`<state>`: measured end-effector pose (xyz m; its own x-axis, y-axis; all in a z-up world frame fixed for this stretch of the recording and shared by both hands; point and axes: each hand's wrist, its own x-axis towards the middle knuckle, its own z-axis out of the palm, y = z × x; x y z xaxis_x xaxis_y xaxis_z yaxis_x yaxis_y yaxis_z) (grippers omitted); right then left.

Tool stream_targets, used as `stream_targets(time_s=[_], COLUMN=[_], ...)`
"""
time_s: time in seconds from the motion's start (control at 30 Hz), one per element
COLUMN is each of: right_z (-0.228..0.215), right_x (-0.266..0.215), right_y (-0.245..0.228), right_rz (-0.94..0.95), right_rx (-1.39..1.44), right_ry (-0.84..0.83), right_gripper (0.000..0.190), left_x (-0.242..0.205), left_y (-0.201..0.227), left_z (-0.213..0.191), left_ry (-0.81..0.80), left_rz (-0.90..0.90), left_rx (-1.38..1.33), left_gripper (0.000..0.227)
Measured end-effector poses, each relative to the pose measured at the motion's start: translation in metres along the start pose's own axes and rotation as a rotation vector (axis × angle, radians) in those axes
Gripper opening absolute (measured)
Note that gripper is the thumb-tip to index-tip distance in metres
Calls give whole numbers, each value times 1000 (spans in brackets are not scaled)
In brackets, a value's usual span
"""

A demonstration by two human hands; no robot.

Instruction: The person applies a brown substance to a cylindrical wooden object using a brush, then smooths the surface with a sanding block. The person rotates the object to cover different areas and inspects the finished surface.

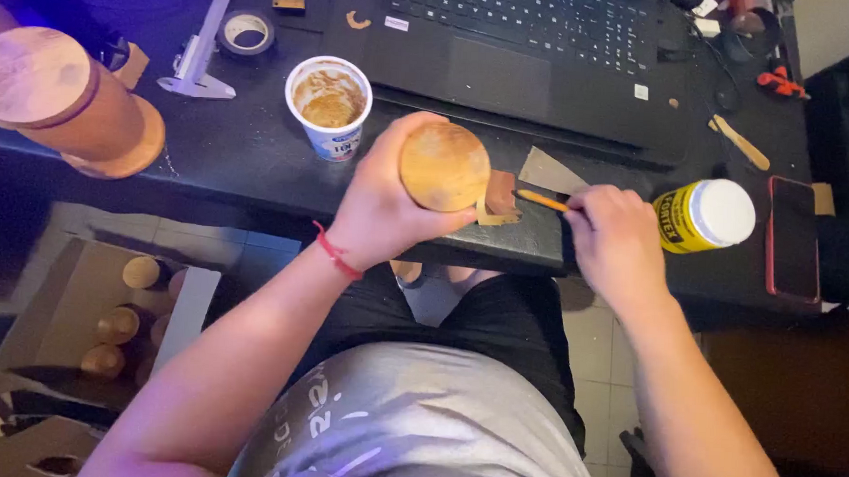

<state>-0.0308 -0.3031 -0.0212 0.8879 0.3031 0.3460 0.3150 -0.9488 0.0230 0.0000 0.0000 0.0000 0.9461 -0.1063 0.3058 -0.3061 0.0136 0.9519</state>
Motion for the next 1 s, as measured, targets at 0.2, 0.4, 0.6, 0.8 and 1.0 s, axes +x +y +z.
stream_targets(time_s=[0.2, 0.4, 0.6, 0.8, 1.0], right_z=[-56, -67, -43, -21, -19], right_x=[5, 37, 76, 94, 90], right_y=[-12, -54, -117, -151, -153], right_rz=[448, -135, 38, -37, -43], right_rx=[959, 1571, 1367, 1152, 960], right_ry=[-68, 7, 378, 484, 500], right_gripper=[27, 22, 40, 41, 40], left_x=[5, 8, 12, 14, 15], left_y=[-7, -10, -19, -25, -27], left_z=[-6, -17, -22, -23, -23], left_ry=[-114, -174, -190, -185, -199], left_rz=[105, 51, 84, 168, 138], left_rx=[141, 106, 145, 114, 117], left_gripper=[83, 87, 88, 87, 87])
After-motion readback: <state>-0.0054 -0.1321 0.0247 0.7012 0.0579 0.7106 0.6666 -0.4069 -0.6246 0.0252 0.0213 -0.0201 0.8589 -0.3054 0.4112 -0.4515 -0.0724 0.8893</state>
